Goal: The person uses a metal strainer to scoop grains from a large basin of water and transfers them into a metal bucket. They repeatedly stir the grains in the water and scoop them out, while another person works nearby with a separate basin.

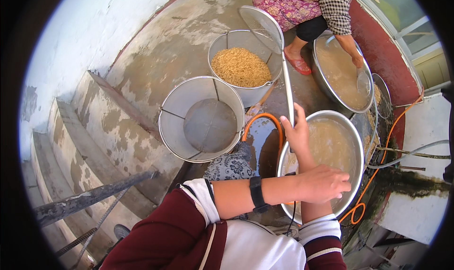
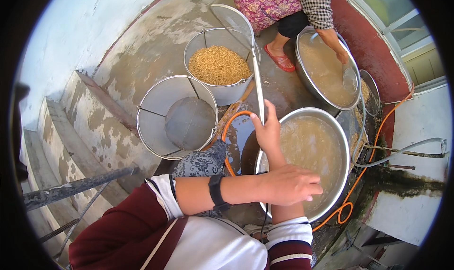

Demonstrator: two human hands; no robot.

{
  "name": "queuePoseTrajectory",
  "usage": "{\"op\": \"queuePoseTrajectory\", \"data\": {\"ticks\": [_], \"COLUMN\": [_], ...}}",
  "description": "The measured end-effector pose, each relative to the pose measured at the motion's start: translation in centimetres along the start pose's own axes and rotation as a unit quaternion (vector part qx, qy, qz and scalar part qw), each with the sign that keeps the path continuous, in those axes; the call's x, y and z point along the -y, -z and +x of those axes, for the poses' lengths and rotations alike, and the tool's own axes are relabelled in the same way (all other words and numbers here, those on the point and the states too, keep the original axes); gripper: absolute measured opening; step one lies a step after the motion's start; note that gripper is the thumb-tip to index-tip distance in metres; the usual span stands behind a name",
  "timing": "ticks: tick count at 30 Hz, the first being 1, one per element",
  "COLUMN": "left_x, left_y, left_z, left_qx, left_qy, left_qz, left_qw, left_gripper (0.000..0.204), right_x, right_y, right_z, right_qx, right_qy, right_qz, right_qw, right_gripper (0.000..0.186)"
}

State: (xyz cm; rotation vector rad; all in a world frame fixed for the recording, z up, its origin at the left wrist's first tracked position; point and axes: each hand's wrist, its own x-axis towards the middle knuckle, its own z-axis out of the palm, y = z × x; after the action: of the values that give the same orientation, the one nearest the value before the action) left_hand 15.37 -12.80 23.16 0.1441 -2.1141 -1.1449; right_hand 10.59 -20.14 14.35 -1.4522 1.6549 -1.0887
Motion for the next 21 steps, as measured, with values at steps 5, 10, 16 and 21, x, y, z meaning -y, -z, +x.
{"op": "queuePoseTrajectory", "data": {"ticks": [5,10,16,21], "left_x": [0.1,0.7,2.8,2.5], "left_y": [-0.7,-0.7,3.6,1.4], "left_z": [0.2,0.7,2.5,4.6], "left_qx": [-0.005,0.054,-0.108,-0.091], "left_qy": [-0.008,0.01,0.169,0.2], "left_qz": [0.035,0.113,0.129,0.109], "left_qw": [0.999,0.992,0.971,0.969], "left_gripper": [0.019,0.023,0.024,0.021], "right_x": [-3.1,-11.0,-20.9,-26.4], "right_y": [5.4,11.3,16.4,14.1], "right_z": [-6.9,-20.1,-34.8,-29.9], "right_qx": [-0.005,-0.131,-0.324,-0.26], "right_qy": [-0.096,-0.213,-0.54,-0.491], "right_qz": [0.243,0.133,0.239,0.357], "right_qw": [0.965,0.959,0.739,0.751], "right_gripper": [0.04,0.032,0.04,0.041]}}
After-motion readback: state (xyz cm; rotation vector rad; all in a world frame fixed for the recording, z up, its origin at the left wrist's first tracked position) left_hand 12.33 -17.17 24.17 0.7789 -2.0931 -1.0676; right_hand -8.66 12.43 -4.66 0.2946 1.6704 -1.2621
